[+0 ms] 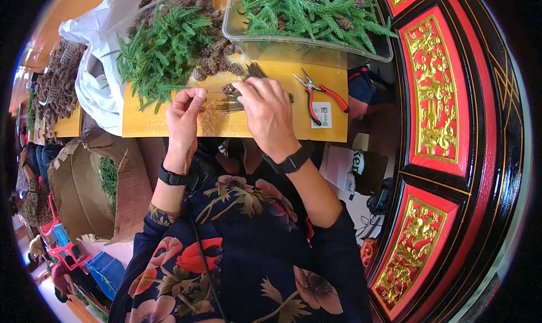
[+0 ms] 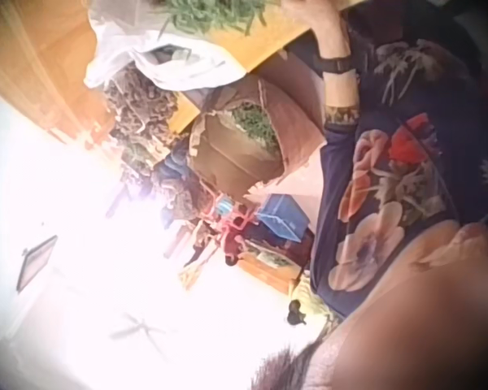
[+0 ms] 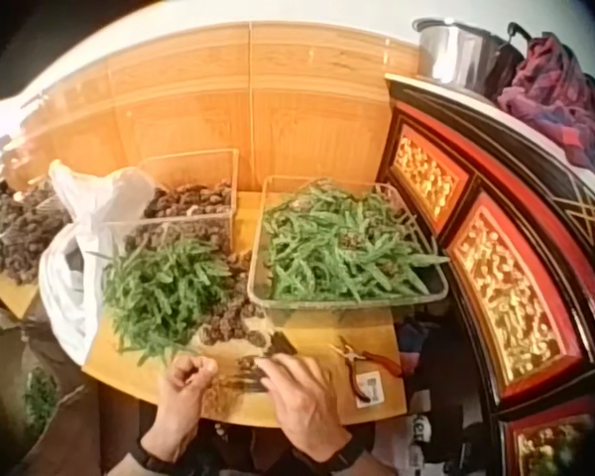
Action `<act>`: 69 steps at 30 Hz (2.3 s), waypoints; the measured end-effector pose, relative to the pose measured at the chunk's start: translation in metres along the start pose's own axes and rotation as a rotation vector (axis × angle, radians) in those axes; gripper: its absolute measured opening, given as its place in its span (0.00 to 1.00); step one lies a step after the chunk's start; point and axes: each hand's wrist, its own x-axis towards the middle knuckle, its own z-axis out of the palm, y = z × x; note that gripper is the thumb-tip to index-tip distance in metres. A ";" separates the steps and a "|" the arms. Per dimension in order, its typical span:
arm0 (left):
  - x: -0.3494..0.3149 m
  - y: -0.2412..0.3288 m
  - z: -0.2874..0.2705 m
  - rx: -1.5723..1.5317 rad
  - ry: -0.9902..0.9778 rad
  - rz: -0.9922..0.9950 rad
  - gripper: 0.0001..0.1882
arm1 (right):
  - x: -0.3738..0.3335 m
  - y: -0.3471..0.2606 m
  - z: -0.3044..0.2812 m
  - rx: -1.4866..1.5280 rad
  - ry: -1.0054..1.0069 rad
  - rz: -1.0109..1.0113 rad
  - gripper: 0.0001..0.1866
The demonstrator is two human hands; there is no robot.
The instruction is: Sorting, trimming, and preparing plant material using cutters.
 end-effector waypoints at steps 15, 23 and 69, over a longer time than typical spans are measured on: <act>-0.013 0.035 -0.003 -0.262 -0.236 0.029 0.18 | -0.014 -0.009 -0.019 0.333 -0.021 0.330 0.05; -0.023 0.044 -0.005 -0.192 -0.298 -0.011 0.21 | -0.011 -0.025 -0.024 0.308 0.010 0.193 0.06; -0.034 0.044 -0.009 -0.362 -0.304 -0.107 0.10 | -0.001 -0.053 -0.010 0.199 -0.007 0.101 0.06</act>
